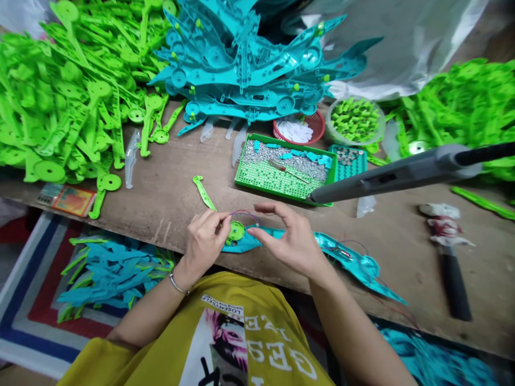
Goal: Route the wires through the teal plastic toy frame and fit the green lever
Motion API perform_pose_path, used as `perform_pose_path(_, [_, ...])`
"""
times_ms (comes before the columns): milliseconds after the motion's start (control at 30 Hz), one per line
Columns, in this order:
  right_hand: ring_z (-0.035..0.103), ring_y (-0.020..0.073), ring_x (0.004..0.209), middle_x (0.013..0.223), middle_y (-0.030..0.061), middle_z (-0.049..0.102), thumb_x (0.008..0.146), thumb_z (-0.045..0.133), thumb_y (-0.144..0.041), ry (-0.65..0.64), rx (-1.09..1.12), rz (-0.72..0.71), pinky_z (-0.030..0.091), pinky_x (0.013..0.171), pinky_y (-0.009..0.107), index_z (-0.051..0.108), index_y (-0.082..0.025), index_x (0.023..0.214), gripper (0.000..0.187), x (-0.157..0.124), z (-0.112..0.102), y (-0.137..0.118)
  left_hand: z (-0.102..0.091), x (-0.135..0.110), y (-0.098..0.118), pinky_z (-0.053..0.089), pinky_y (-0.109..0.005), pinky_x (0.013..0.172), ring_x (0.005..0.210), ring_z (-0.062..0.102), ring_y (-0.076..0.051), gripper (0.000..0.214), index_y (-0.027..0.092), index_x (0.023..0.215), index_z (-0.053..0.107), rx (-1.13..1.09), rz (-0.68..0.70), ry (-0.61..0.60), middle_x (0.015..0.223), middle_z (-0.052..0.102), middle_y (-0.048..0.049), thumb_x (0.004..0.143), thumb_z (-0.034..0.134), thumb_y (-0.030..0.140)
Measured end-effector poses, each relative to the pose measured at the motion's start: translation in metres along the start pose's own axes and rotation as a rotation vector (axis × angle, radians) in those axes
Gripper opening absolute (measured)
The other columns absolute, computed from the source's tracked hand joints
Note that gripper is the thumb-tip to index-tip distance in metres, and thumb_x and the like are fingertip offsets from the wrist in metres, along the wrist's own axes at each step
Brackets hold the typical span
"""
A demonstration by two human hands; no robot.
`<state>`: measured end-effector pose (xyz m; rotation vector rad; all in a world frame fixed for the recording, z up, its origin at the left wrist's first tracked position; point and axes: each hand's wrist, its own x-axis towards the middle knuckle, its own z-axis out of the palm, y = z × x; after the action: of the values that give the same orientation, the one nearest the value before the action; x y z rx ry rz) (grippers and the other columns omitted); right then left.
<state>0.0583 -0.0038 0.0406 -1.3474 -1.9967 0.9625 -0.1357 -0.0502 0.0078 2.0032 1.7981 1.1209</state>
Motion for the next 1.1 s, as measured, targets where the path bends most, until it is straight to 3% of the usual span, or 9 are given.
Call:
perform_pose_path(100, [0.069,0.0233,0.092,0.099,0.0074,0.073,0.077,0.074,-0.035,-0.088,0.021,0.046,0.053,0.083,0.04,0.063,-0.018,0.115,0.043,0.0,-0.005,0.006,0.0,0.0,-0.002,0.046,-0.026,0.068,0.065,0.061,-0.013,0.011,0.014,0.089,0.07,0.03,0.009,0.019,0.074,0.068,-0.0029,0.091,0.06,0.018])
perform_pose_path(267, [0.053,0.012,0.06,0.08,0.0008,0.063,0.075,0.076,-0.033,0.008,0.016,0.02,0.047,0.058,0.028,0.065,-0.017,0.111,0.041,-0.002,-0.002,0.006,0.002,0.0,-0.002,0.043,-0.028,0.067,0.065,0.06,-0.014,0.012,0.015,0.087,0.069,0.147,0.069,0.016,0.072,0.067,-0.0025,0.092,0.059,0.018])
perform_pose_path(367, [0.049,0.01,0.055,0.079,-0.0006,0.064,0.074,0.078,-0.031,0.02,0.021,0.039,0.045,0.055,0.027,0.065,-0.017,0.109,0.04,-0.003,0.004,0.004,0.003,-0.001,0.0,0.04,-0.029,0.067,0.066,0.06,-0.015,0.013,0.015,0.088,0.069,0.199,0.102,0.012,0.071,0.067,-0.003,0.093,0.058,0.019])
perform_pose_path(500, [0.06,0.0135,0.063,0.071,-0.0011,0.065,0.077,0.074,-0.023,0.091,-0.004,0.036,0.05,0.063,0.027,0.066,-0.018,0.099,0.024,-0.004,0.009,0.002,0.004,-0.003,0.003,0.039,-0.031,0.066,0.068,0.062,-0.017,0.014,0.015,0.087,0.069,0.274,0.121,0.02,0.07,0.067,-0.0039,0.093,0.057,0.02])
perform_pose_path(633, [0.059,0.0122,0.058,0.07,-0.0004,0.066,0.083,0.067,-0.022,0.169,-0.068,-0.012,0.048,0.057,0.025,0.065,-0.019,0.085,0.004,-0.009,0.015,-0.003,0.006,-0.004,0.004,0.038,-0.032,0.065,0.067,0.062,-0.018,0.014,0.015,0.085,0.068,0.312,0.13,0.024,0.069,0.066,-0.0037,0.093,0.057,0.021])
perform_pose_path(833, [0.061,0.0135,0.064,0.076,0.0023,0.067,0.089,0.056,-0.014,0.269,-0.209,-0.158,0.049,0.061,0.027,0.064,-0.019,0.084,0.01,-0.016,0.023,-0.002,0.009,-0.004,0.007,0.046,-0.03,0.07,0.074,0.067,-0.016,0.013,0.015,0.098,0.07,0.067,0.055,0.036,0.082,0.074,-0.0049,0.093,0.059,0.02])
perform_pose_path(1000, [0.064,0.0168,0.072,0.086,0.0054,0.07,0.089,0.06,-0.018,0.219,-0.2,-0.15,0.052,0.065,0.029,0.067,-0.018,0.102,0.015,-0.011,0.023,-0.001,0.01,-0.005,0.008,0.054,-0.024,0.073,0.079,0.071,-0.013,0.017,0.019,0.104,0.073,-0.277,-0.131,0.014,0.091,0.076,-0.0044,0.092,0.062,0.023])
perform_pose_path(1100, [0.064,0.0179,0.074,0.088,0.0062,0.072,0.088,0.061,-0.02,0.169,-0.166,-0.131,0.054,0.071,0.032,0.068,-0.018,0.106,0.019,-0.008,0.022,-0.004,0.011,-0.007,0.007,0.056,-0.025,0.073,0.08,0.072,-0.014,0.017,0.021,0.103,0.075,-0.37,-0.246,-0.001,0.092,0.077,-0.0036,0.09,0.066,0.026])
